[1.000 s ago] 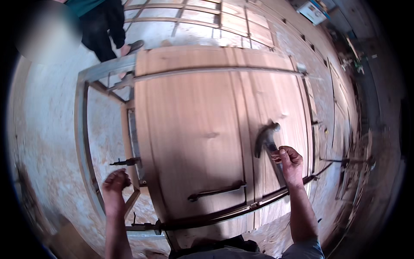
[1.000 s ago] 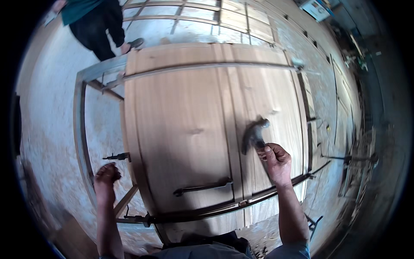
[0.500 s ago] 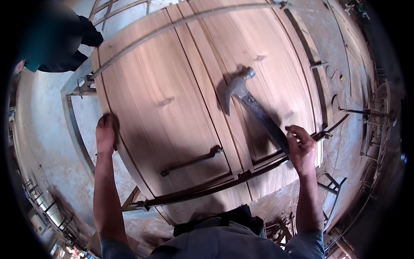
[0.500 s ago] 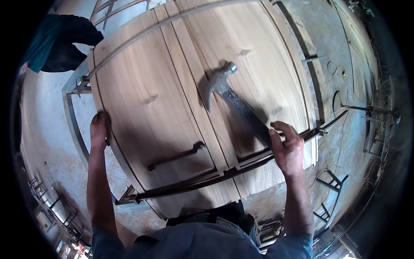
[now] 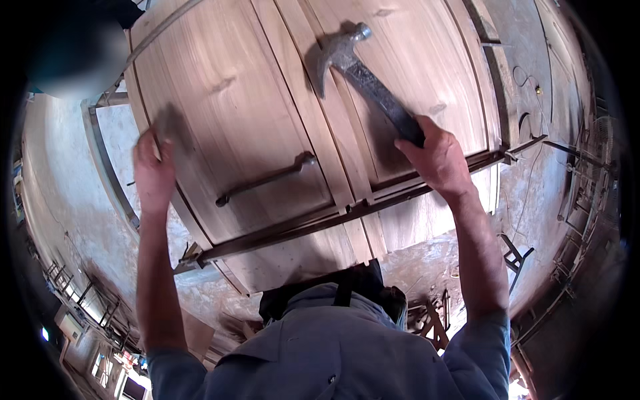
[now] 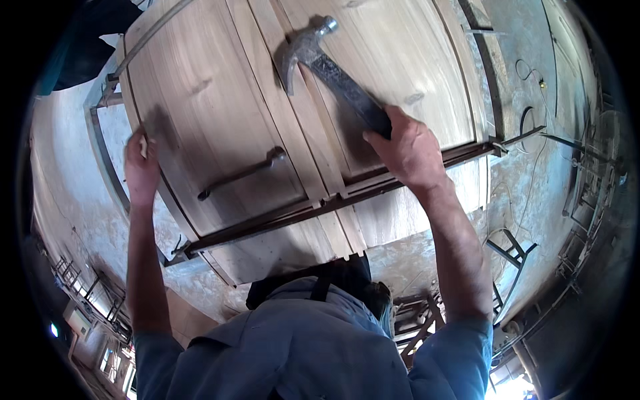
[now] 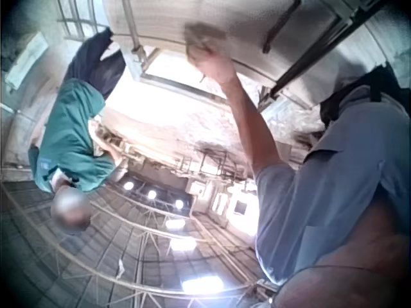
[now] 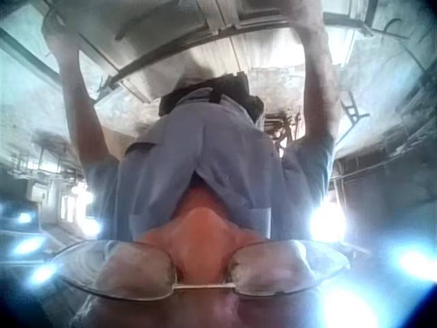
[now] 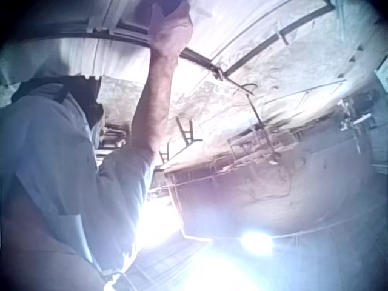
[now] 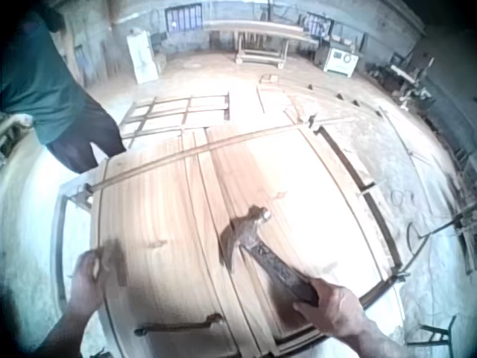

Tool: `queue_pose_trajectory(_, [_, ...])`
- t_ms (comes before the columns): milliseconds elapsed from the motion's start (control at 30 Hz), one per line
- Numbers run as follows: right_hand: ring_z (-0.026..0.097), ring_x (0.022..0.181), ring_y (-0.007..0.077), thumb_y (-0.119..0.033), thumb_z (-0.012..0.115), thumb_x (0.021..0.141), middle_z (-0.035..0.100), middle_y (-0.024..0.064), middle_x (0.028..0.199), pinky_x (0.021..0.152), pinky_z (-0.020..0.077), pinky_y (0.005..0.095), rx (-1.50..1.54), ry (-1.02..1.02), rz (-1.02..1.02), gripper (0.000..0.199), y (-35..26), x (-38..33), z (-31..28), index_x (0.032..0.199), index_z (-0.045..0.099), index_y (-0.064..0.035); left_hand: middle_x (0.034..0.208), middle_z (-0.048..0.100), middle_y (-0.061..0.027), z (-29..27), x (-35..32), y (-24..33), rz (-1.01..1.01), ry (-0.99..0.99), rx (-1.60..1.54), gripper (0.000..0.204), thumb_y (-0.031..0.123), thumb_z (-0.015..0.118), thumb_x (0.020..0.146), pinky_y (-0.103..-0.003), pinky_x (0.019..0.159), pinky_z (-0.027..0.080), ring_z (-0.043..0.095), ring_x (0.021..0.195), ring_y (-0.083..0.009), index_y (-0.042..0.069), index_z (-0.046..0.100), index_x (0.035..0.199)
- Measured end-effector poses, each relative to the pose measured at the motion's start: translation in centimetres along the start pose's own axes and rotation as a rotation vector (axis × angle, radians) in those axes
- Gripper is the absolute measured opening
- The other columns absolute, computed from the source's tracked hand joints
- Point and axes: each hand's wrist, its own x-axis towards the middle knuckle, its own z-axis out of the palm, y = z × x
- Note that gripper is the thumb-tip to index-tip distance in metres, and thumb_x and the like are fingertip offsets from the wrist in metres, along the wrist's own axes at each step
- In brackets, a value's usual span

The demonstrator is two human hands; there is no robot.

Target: The person secures wooden panels on a metal frame using a wrench to tighten clamps and a hammer to adjust the wood. They manipulate the panels and tools to ensure the assembly is tight and aligned.

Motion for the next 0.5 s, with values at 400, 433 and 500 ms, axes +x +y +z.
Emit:
queue_pose_trajectory(400, [0.063, 0.1, 0.0372, -0.033, 0.064, 0.089, 0.066, 0.0183, 0.105, 0.085, 0.0505, 0.0467, -0.498, 0.171, -0.202, 0.036, -2.2, 8.6, -2.9, 0.114, 0.061, -0.0077, 0.116, 0.064, -0.0175, -5.3, -17.2, -2.5, -0.186, 0.043, 0.103, 0.029, 0.01, 0.059, 0.094, -0.04, 0.092, 0.049, 0.061, 0.106, -0.0334, 0.001, 0.061, 0.121])
queue_pose_trajectory(433, [0.063, 0.103, 0.0356, -0.03, 0.064, 0.09, 0.065, 0.0186, 0.11, 0.086, 0.0502, 0.044, -0.358, 0.299, -0.337, 0.037, 0.2, 8.9, -3.0, 0.118, 0.06, -0.0049, 0.114, 0.064, -0.0179, -5.9, -18.0, -3.6, -0.37, 0.078, 0.001, 0.028, 0.01, 0.058, 0.094, -0.04, 0.092, 0.05, 0.062, 0.105, -0.0327, 0.002, 0.062, 0.121])
queue_pose_trajectory(500, [0.064, 0.098, 0.0334, -0.016, 0.064, 0.091, 0.064, 0.0172, 0.108, 0.085, 0.0508, 0.0386, -0.158, 0.484, -0.494, 0.026, 0.2, 6.9, -3.4, 0.112, 0.065, -0.0012, 0.111, 0.066, -0.0172, -6.1, -22.9, -9.4, -0.698, 0.194, -0.211, 0.027, 0.011, 0.055, 0.096, -0.037, 0.091, 0.05, 0.063, 0.105, -0.0293, 0.003, 0.063, 0.12])
